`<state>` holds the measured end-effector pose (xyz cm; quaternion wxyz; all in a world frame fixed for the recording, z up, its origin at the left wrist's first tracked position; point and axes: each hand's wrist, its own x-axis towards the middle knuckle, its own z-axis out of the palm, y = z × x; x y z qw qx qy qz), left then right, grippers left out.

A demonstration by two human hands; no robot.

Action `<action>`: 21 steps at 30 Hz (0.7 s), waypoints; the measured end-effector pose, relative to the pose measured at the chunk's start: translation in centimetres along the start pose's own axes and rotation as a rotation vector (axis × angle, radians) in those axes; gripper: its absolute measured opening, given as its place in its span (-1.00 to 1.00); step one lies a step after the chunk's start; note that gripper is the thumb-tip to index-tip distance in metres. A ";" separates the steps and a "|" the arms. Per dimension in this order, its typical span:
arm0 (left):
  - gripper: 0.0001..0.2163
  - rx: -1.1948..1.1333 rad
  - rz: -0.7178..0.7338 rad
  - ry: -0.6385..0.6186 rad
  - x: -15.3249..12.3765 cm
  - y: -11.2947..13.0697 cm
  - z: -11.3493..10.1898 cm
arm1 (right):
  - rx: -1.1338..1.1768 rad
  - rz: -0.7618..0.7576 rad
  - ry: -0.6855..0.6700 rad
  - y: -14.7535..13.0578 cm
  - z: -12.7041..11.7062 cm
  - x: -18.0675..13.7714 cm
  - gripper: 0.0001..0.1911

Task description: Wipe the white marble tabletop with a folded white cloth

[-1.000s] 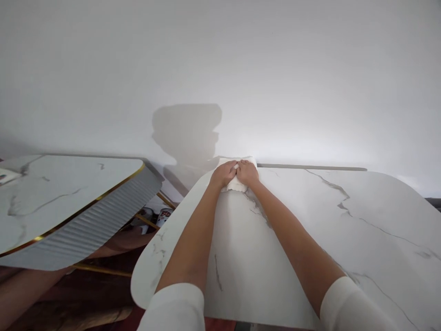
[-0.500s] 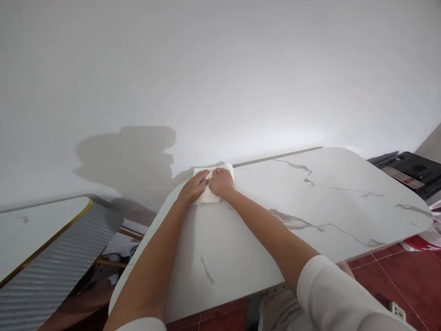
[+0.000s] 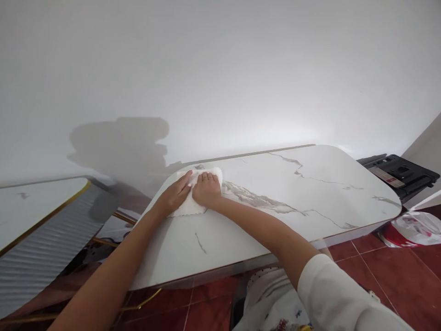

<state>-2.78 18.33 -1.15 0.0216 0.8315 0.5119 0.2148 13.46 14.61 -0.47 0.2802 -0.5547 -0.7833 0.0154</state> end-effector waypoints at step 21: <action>-0.45 0.125 -0.067 0.059 -12.4 6.8 -2.0 | 0.049 -0.208 -0.110 -3.8 -3.8 -10.5 -0.44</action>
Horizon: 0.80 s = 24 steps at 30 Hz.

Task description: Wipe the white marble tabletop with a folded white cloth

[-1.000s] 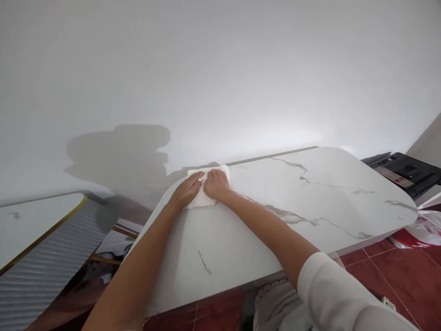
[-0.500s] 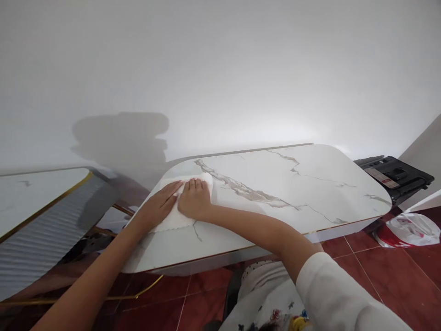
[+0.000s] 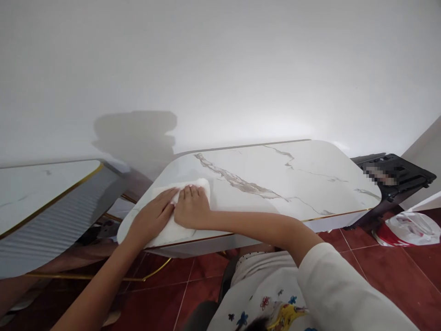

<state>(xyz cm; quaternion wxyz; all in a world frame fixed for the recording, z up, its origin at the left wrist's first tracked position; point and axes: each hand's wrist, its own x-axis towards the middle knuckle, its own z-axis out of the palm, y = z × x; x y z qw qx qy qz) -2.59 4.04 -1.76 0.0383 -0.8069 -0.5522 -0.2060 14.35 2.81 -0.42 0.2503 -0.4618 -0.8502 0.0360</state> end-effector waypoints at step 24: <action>-0.43 -0.216 -0.014 -0.034 15.6 -2.1 4.7 | -0.038 -0.020 0.040 12.4 2.3 11.8 -0.56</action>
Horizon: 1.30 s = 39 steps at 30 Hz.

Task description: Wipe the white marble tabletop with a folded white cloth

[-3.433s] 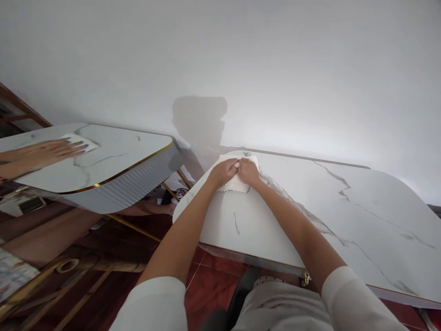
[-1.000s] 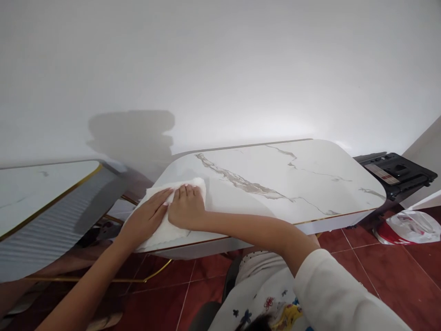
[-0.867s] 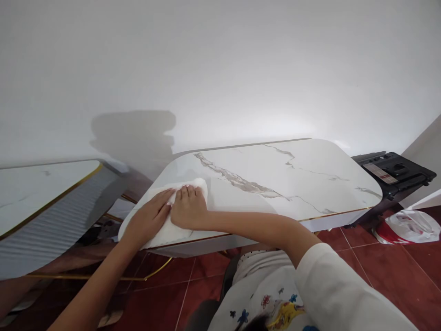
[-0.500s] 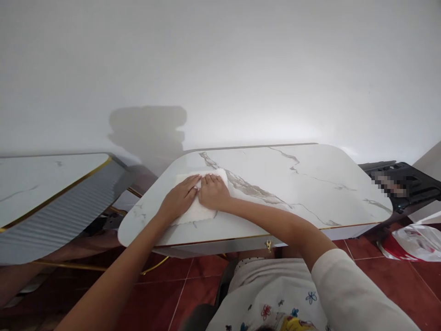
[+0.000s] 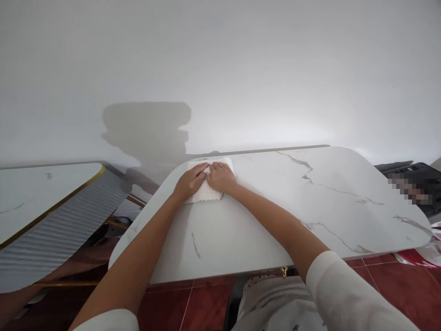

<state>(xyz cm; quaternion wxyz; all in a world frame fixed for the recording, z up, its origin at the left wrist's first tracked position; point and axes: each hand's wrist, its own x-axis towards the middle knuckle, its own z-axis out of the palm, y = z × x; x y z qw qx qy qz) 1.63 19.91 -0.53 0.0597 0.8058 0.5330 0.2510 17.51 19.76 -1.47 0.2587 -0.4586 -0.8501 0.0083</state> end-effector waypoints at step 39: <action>-0.57 0.108 0.138 -0.024 7.3 5.3 5.6 | -0.131 0.203 -0.103 7.2 -4.6 -1.2 -0.47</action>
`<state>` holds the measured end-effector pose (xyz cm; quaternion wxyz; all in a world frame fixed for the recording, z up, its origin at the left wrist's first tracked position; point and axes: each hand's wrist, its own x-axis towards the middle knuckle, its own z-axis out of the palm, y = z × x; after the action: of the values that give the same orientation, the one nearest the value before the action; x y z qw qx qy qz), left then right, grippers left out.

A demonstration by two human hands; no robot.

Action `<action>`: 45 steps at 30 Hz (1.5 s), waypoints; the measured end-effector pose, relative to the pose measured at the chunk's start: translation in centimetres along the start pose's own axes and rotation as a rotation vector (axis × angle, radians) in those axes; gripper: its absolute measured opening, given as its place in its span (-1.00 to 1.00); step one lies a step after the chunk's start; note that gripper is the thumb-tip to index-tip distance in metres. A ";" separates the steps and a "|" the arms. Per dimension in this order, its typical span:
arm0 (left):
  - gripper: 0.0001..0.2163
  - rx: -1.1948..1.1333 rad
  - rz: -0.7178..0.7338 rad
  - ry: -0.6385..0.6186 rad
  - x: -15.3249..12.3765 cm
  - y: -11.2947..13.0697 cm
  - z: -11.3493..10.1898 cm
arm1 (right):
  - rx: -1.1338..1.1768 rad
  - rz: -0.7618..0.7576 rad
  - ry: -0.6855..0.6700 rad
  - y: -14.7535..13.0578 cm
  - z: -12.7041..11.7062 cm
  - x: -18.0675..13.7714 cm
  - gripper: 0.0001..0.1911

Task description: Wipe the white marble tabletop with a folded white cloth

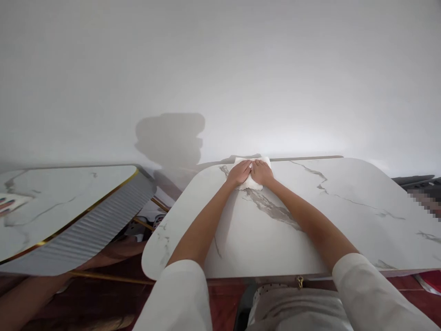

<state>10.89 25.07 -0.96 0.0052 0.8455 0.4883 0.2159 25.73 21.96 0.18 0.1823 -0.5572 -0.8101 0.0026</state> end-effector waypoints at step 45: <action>-0.64 0.059 -0.142 0.109 -4.6 5.9 -0.7 | 0.072 -0.239 -0.004 1.1 -1.9 -3.9 -0.60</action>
<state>13.49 18.09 -0.66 -0.0308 0.7956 0.5527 0.2462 28.49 18.53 0.57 0.1993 -0.4497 -0.8706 0.0110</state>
